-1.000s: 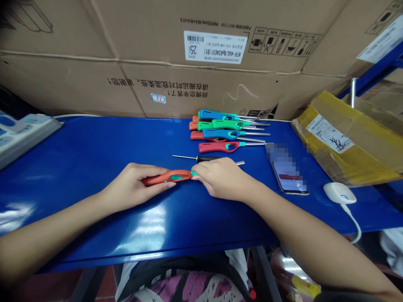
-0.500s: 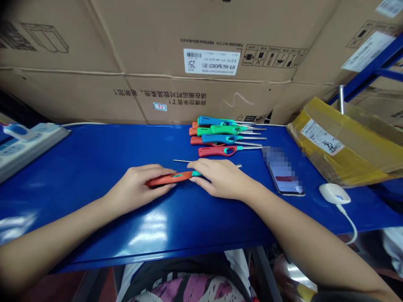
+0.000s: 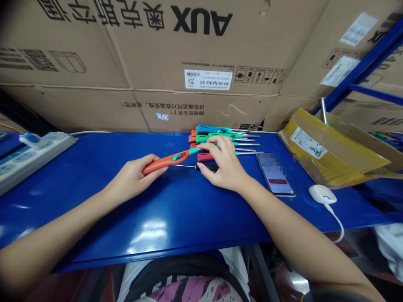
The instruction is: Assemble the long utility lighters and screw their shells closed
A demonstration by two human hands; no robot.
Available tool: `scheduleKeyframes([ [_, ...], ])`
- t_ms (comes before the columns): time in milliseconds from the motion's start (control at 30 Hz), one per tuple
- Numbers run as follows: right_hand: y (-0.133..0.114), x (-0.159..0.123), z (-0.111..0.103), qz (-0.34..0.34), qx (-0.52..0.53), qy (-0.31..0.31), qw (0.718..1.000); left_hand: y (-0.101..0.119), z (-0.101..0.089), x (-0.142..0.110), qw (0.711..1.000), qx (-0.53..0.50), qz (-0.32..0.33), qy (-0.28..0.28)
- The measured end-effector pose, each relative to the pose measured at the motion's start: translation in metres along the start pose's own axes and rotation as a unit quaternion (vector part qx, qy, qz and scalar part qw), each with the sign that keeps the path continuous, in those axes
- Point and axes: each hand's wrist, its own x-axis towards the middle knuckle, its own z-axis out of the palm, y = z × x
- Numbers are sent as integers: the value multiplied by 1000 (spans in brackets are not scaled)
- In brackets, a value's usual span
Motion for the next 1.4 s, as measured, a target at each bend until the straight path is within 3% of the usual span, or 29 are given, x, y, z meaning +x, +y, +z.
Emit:
scheduleKeyframes([
  [67, -3, 0, 1, -5, 5, -31, 999, 0, 0, 1, 1000, 6, -13, 0],
  [200, -7, -1, 5, -8, -16, -189, 982, 7, -4, 1, 998, 46, -30, -26],
  [300, -6, -3, 9, -1, -25, -240, 971, 17, -8, 3, 995, 86, -30, -46],
  [400, -3, -4, 11, 19, -35, -279, 960, 30, -7, 13, 992, 119, 10, -51],
  [700, -3, -3, -4, 45, -28, -345, 937, 55, 31, 78, 976, 157, 125, -81],
  [833, -1, -2, -11, 44, -32, -370, 928, 61, 54, 102, 974, 166, 130, -77],
  [1000, 1, 0, -17, 70, -71, -385, 918, 67, 71, 109, 976, 180, 120, -32],
  [1233, 6, 3, -20, 130, -130, -385, 904, 69, 67, 112, 974, 172, 133, 56],
  [1400, 8, 3, -20, 164, -157, -394, 891, 51, 53, 143, 979, 144, 82, 119],
])
